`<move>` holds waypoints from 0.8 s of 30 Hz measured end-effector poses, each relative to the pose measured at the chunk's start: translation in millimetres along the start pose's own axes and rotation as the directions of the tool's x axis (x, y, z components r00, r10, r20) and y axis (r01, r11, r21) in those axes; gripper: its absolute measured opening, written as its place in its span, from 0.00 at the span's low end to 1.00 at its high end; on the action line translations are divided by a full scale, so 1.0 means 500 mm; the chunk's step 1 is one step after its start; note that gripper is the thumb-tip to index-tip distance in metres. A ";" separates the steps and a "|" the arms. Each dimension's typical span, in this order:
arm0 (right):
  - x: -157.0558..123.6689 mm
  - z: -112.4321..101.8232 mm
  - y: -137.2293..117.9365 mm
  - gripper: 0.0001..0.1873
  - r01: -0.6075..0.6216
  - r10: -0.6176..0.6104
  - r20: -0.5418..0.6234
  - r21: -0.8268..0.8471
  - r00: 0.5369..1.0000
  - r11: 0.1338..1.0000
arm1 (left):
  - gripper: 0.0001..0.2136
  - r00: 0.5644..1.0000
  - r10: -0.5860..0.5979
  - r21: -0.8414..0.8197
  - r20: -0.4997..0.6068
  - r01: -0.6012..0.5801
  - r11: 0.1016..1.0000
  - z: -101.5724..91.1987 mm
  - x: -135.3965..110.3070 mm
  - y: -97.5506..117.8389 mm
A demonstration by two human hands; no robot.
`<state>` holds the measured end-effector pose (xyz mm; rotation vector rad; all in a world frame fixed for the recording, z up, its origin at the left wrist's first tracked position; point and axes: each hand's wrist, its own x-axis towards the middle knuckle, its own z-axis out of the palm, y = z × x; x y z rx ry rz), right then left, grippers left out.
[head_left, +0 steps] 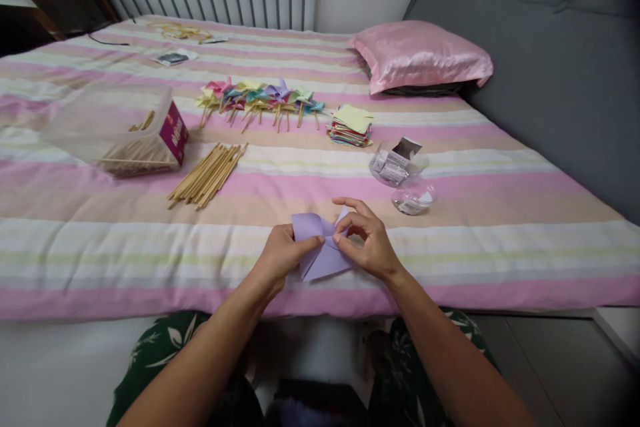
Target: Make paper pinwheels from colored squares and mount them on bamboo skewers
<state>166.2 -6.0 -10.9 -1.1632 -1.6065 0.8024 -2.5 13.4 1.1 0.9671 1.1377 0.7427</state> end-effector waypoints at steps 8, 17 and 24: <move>0.001 0.000 0.002 0.03 0.001 0.000 0.043 -0.014 0.999 1.000 | 0.10 1.000 0.009 0.028 0.003 -0.009 1.000 0.000 -0.002 0.002; 0.000 0.001 0.003 0.02 -0.014 0.015 0.040 -0.016 0.999 1.000 | 0.10 0.999 0.029 0.019 0.027 -0.030 0.999 0.001 -0.002 0.002; 0.000 0.002 0.003 0.03 -0.008 0.009 0.042 -0.011 0.999 1.000 | 0.11 0.999 0.025 0.042 0.028 -0.027 0.999 0.000 -0.002 0.001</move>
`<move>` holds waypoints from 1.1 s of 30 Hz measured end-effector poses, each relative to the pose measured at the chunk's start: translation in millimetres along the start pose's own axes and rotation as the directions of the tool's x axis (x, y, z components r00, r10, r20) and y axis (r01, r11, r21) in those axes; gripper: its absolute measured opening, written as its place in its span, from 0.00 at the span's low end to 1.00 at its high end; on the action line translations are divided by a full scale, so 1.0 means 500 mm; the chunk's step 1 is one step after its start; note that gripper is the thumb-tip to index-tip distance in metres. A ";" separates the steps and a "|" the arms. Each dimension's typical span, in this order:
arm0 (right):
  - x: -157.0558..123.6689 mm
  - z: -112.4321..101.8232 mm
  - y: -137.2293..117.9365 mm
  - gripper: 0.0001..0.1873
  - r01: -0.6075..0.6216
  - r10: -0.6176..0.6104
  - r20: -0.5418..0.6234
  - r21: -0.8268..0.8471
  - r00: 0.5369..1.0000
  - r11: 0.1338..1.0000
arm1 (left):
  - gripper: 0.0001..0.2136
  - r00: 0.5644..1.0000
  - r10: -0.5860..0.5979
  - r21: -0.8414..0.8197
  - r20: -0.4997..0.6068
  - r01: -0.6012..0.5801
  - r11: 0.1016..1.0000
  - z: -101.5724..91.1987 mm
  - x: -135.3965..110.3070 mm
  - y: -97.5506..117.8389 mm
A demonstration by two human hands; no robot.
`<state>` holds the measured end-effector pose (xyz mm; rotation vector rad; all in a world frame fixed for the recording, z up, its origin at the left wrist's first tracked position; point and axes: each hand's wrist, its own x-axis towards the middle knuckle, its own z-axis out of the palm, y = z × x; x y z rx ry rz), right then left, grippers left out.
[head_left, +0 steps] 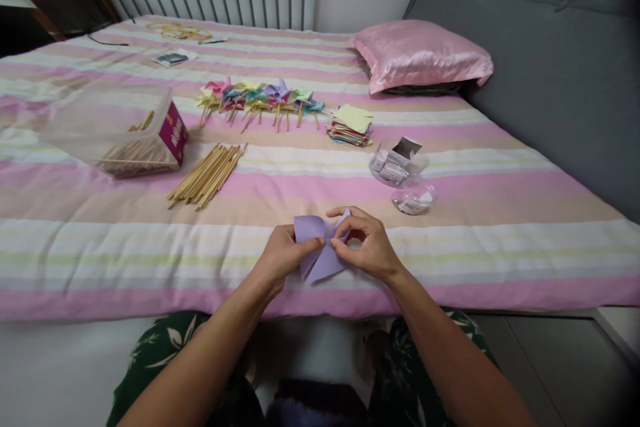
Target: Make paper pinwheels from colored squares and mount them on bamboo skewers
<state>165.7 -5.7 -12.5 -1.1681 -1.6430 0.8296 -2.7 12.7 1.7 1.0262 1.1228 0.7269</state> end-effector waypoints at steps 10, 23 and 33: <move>-0.002 0.009 0.004 0.07 -0.052 0.055 -0.047 0.068 0.997 0.996 | 0.11 0.999 -0.007 -0.052 -0.044 0.005 0.999 0.004 0.001 -0.001; -0.008 0.037 0.017 0.08 -0.269 0.292 -0.001 0.387 0.956 0.882 | 0.09 0.990 0.060 -0.209 -0.124 -0.085 0.974 0.013 0.004 -0.005; -0.005 0.035 0.021 0.07 -0.334 0.406 -0.039 0.499 0.913 0.799 | 0.10 0.996 0.057 -0.213 -0.062 -0.069 0.975 0.020 0.005 -0.011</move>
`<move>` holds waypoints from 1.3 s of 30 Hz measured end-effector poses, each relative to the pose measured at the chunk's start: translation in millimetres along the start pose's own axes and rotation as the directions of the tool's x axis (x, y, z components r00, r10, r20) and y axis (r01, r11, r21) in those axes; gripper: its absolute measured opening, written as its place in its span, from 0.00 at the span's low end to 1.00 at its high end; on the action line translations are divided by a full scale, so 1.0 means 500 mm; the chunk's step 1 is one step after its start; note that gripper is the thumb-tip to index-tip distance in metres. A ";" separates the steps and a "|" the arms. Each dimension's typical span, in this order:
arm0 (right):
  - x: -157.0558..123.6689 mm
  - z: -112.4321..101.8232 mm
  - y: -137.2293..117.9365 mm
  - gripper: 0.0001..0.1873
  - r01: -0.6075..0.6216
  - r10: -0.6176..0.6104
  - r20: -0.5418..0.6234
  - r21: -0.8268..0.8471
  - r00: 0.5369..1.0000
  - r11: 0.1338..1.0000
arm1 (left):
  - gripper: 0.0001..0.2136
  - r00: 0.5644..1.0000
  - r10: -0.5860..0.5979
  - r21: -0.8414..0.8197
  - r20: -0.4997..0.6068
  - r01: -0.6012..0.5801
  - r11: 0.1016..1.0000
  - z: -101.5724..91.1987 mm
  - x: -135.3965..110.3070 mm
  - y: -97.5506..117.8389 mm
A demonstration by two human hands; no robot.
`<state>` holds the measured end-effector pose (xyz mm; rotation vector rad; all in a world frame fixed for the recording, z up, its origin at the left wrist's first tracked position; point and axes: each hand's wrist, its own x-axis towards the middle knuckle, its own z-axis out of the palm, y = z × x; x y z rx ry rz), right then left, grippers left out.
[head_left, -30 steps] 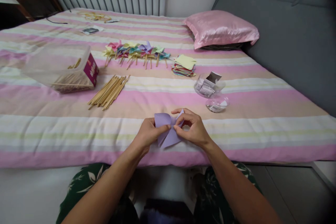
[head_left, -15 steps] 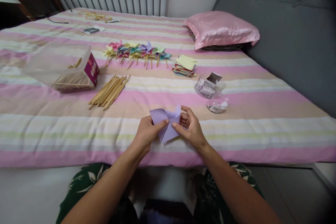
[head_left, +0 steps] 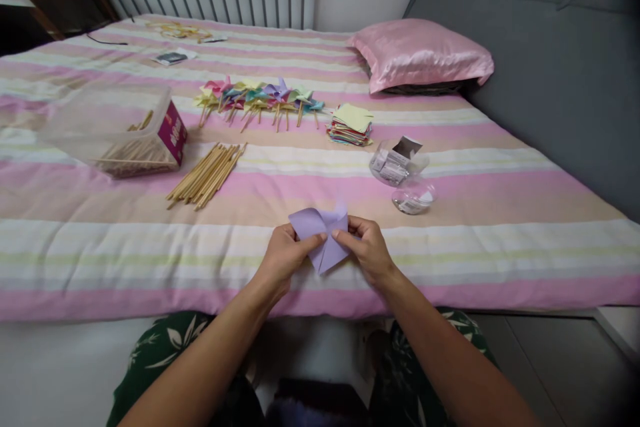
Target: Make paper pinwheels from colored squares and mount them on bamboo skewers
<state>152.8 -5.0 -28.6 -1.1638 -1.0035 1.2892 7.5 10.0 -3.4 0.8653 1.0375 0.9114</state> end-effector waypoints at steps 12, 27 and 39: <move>0.005 -0.015 -0.007 0.08 -0.135 0.128 0.119 0.049 0.985 0.990 | 0.10 0.995 -0.048 0.128 0.083 0.037 0.991 -0.019 -0.003 0.017; -0.001 -0.006 -0.006 0.09 -0.026 0.036 0.136 -0.079 0.990 0.997 | 0.11 0.998 0.005 0.021 -0.055 -0.004 1.000 -0.003 -0.001 0.000; -0.005 -0.014 -0.019 0.16 0.228 -0.225 -0.110 0.021 0.968 0.973 | 0.11 0.974 0.039 -0.154 -0.223 -0.075 0.985 -0.035 0.019 0.031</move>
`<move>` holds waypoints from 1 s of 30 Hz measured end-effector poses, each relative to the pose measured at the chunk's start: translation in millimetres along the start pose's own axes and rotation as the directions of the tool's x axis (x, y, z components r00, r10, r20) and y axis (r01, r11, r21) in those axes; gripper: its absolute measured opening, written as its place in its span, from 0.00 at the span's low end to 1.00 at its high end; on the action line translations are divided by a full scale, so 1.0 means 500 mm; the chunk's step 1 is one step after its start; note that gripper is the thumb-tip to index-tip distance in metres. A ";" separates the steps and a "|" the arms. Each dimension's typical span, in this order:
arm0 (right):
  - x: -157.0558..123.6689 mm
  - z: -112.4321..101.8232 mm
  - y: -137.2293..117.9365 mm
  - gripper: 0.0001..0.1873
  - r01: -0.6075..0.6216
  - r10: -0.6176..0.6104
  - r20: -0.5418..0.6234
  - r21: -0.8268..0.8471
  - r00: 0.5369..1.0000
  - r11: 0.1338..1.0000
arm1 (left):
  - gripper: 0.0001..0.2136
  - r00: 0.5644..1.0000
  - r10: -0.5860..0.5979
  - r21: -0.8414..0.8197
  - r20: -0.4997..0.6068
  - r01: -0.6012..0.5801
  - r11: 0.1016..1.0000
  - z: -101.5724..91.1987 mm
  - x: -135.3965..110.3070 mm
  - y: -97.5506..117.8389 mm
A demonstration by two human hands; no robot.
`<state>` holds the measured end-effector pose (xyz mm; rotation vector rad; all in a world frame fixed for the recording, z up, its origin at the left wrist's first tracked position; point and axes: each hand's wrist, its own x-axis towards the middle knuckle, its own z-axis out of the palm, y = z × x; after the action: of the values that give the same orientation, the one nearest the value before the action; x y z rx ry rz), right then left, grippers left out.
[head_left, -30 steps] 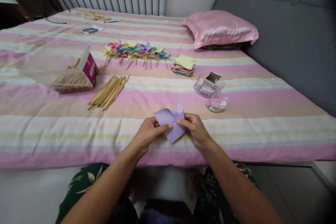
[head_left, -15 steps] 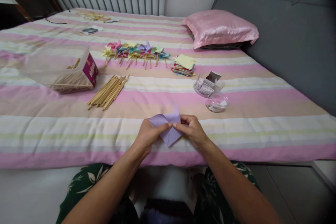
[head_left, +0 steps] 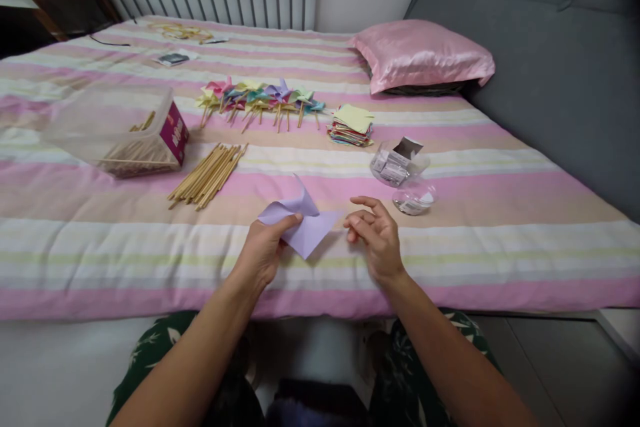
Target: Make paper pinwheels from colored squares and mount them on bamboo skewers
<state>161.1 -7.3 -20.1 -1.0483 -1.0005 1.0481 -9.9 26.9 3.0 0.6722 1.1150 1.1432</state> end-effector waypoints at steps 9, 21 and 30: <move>-0.028 0.022 0.011 0.12 0.308 -0.187 0.329 -0.367 0.926 0.877 | 0.13 0.996 -0.087 -0.080 0.025 0.088 0.993 0.000 -0.002 0.000; -0.022 0.020 0.008 0.07 0.206 -0.127 0.252 -0.318 0.959 0.925 | 0.09 0.992 -0.089 -0.030 0.093 0.092 0.995 0.004 -0.010 -0.003; -0.024 0.026 0.021 0.09 0.051 -0.022 0.133 -0.224 0.991 0.973 | 0.09 0.995 -0.042 0.020 0.085 0.040 0.999 0.010 -0.014 -0.014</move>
<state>144.2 -15.0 -28.9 -1.1528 -1.2640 0.9980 -2.8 18.4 0.9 0.7028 1.0629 1.0609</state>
